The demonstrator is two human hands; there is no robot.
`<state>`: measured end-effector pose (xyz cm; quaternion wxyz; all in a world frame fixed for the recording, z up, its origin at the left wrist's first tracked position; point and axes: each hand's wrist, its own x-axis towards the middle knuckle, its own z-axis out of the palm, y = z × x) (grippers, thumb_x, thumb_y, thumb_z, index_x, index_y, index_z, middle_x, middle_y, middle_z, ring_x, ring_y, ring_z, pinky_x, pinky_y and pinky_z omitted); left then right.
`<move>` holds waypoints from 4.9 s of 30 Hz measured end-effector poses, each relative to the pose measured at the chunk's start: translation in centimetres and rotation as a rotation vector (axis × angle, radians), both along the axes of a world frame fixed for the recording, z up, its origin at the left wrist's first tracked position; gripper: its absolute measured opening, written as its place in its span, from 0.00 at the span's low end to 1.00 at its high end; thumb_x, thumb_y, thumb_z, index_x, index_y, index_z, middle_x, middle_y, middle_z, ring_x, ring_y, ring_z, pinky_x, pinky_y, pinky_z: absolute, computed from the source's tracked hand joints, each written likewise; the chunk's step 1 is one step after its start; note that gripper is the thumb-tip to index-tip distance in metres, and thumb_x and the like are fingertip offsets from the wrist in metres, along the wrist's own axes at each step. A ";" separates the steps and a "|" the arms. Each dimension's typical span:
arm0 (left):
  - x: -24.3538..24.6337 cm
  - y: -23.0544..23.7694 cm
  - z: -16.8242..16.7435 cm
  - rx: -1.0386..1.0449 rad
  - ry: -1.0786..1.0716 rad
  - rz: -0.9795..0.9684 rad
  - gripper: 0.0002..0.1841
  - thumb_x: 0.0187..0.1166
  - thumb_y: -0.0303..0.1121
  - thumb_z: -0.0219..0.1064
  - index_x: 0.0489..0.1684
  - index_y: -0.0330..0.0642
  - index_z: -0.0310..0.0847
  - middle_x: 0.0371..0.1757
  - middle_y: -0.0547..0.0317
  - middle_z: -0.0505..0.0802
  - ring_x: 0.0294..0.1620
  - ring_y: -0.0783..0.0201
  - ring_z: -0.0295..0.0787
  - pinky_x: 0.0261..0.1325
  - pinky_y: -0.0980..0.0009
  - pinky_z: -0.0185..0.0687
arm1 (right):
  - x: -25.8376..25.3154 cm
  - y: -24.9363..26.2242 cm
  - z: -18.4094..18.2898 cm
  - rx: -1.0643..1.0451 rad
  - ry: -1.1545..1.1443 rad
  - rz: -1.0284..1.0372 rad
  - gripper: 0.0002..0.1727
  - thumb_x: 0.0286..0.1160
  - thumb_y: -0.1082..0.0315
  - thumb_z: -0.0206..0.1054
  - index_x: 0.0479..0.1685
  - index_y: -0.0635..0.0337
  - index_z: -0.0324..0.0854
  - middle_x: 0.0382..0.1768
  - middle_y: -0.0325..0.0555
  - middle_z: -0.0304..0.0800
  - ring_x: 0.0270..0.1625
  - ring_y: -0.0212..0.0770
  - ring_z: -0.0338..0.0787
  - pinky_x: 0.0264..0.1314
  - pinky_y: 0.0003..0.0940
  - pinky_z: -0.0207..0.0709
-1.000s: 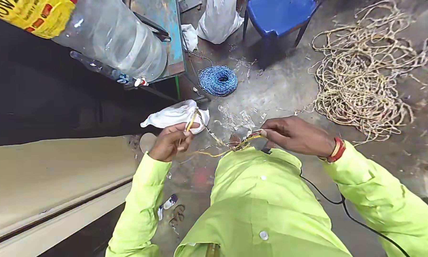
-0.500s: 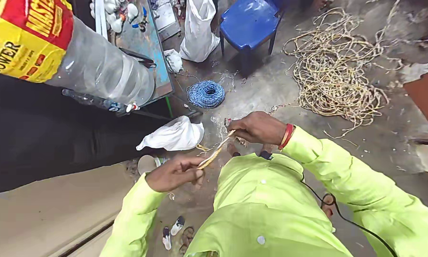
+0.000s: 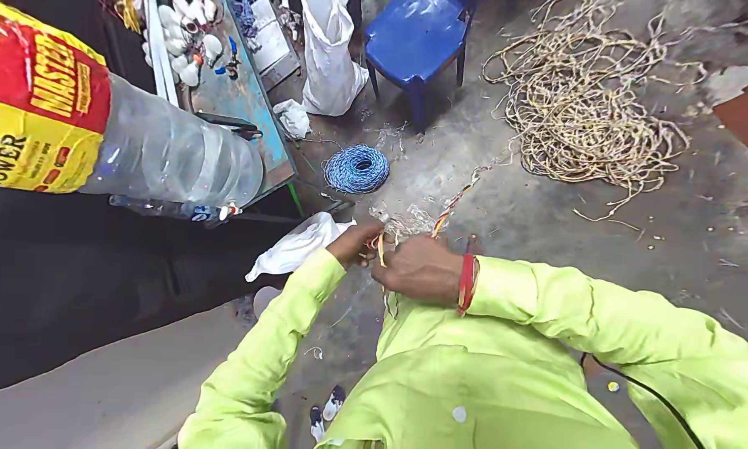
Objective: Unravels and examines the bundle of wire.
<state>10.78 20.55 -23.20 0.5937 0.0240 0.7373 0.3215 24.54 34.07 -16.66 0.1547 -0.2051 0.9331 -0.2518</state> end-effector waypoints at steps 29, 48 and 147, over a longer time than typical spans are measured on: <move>-5.8 -6.1 3.6 0.632 0.052 0.259 0.30 0.79 0.30 0.63 0.85 0.40 0.68 0.33 0.56 0.92 0.26 0.69 0.86 0.35 0.74 0.85 | 12.1 14.8 -11.3 -0.371 -0.273 -1.079 0.19 0.85 0.66 0.67 0.72 0.56 0.83 0.41 0.55 0.94 0.37 0.54 0.93 0.47 0.63 0.85; -1.6 3.0 7.3 0.684 0.207 -0.004 0.17 0.78 0.32 0.55 0.56 0.43 0.90 0.39 0.65 0.95 0.34 0.77 0.88 0.39 0.78 0.84 | -3.2 10.8 0.9 -0.452 0.176 -0.330 0.09 0.79 0.63 0.71 0.47 0.52 0.94 0.39 0.40 0.94 0.44 0.38 0.91 0.53 0.41 0.83; -3.7 9.8 11.6 0.634 0.461 -0.320 0.10 0.82 0.40 0.69 0.34 0.46 0.90 0.25 0.70 0.92 0.23 0.77 0.86 0.30 0.78 0.85 | -4.5 17.9 -1.7 -0.689 0.725 -0.192 0.09 0.77 0.68 0.71 0.46 0.62 0.94 0.38 0.45 0.96 0.41 0.33 0.93 0.49 0.29 0.86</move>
